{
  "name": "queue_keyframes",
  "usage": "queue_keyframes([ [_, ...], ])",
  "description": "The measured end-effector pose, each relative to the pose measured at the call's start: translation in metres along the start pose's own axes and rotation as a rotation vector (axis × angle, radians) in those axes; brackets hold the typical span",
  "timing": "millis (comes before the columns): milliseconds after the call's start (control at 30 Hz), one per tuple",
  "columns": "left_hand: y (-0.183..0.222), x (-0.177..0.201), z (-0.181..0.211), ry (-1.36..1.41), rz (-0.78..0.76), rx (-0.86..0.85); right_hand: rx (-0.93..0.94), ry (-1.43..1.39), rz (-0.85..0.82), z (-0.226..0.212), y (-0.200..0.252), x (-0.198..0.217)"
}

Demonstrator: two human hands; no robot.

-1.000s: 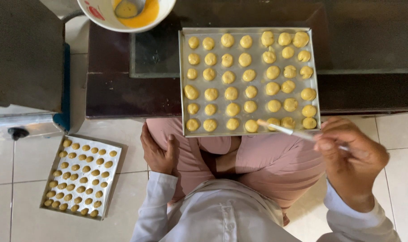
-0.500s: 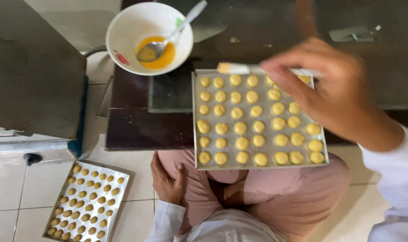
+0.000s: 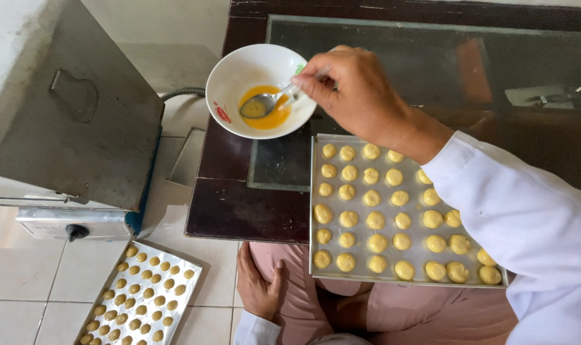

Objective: Brushing egg wash onto small dough balls on a baking tray using a pastry brush.

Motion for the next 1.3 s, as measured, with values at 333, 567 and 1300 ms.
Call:
queue_keyframes([
  [333, 0.000, -0.001, -0.004, 0.006, -0.034, 0.002, -0.854, -0.665, 0.059, 0.121, 0.084, -0.001],
  [567, 0.001, -0.002, -0.004, -0.007, -0.038, 0.035, -1.016, -0.878, 0.182, 0.131, 0.184, 0.075],
  [1300, 0.003, -0.002, 0.000, -0.065, -0.035, 0.006, -0.352, 0.271, 0.116, 0.021, 0.213, 0.125],
])
Point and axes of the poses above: each hand's wrist, its own y-axis away from the middle knuckle, its own x-axis out of the back of the hand, z = x × y, the point moved 8 cm from there along -y, towards the middle knuckle, and after that the axes turned 7 degrees about y, right-handed, at the moved point
